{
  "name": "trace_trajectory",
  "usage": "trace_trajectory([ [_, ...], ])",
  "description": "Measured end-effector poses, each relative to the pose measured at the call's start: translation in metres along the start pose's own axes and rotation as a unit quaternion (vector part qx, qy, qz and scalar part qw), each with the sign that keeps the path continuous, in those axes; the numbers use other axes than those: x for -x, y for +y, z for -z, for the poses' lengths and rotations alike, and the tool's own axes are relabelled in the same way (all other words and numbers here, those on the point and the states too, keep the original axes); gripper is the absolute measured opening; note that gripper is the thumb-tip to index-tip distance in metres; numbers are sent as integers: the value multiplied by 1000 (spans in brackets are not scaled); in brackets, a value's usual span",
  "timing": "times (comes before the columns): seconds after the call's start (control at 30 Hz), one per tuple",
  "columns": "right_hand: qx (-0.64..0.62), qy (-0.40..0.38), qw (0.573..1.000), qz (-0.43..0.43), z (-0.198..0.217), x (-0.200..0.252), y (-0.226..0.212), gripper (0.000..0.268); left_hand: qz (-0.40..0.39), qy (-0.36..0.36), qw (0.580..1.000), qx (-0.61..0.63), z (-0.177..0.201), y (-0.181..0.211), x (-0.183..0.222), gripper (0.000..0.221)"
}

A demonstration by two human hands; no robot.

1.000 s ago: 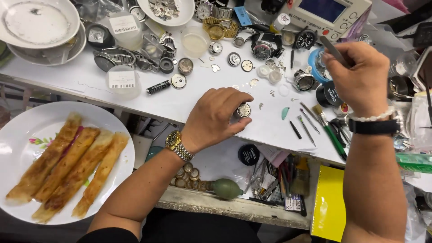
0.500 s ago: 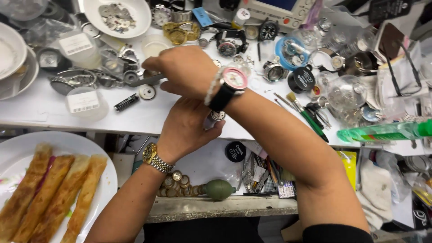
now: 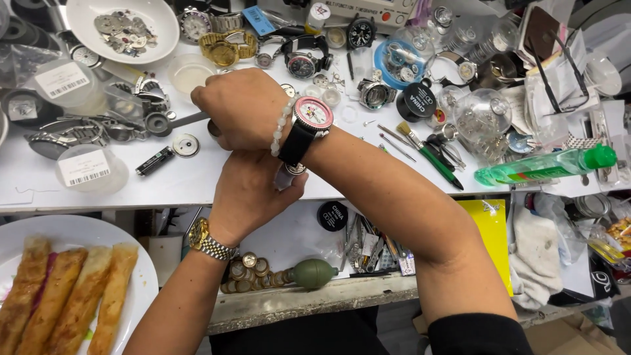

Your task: Using tweezers to assemble or repair a watch movement by placing tiny gears and components.

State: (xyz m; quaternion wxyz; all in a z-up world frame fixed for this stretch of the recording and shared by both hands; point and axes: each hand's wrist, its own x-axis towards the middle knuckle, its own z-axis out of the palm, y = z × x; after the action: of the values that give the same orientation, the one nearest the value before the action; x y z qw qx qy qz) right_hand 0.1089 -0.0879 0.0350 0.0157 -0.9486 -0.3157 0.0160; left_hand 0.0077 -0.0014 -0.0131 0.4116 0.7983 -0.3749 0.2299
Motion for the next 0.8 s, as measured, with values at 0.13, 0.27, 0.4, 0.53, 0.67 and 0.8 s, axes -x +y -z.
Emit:
trace_trajectory([
  [0.13, -34, -6, 999, 2, 3, 7, -3, 34, 4, -2, 1000, 7, -1, 1, 1, 23],
  [0.27, -48, -13, 999, -14, 7, 10, -9, 37, -4, -1, 1000, 0, -1, 0, 1, 23],
  [0.4, -48, 8, 999, -23, 1, 7, -5, 32, 6, -8, 1000, 0, 1, 2, 0, 24],
  [0.53, -51, 4, 998, -39, 43, 29, 5, 8, -10, -36, 999, 5, 5, 0, 3, 36],
  [0.67, 10, 45, 999, 4, 76, 92, 54, 12, 0, -23, 999, 35, 9, 7, -4, 35],
  [0.8, -23, -71, 989, -127, 74, 148, 68, 7, 0, -31, 999, 17, 10, 9, -4, 33],
])
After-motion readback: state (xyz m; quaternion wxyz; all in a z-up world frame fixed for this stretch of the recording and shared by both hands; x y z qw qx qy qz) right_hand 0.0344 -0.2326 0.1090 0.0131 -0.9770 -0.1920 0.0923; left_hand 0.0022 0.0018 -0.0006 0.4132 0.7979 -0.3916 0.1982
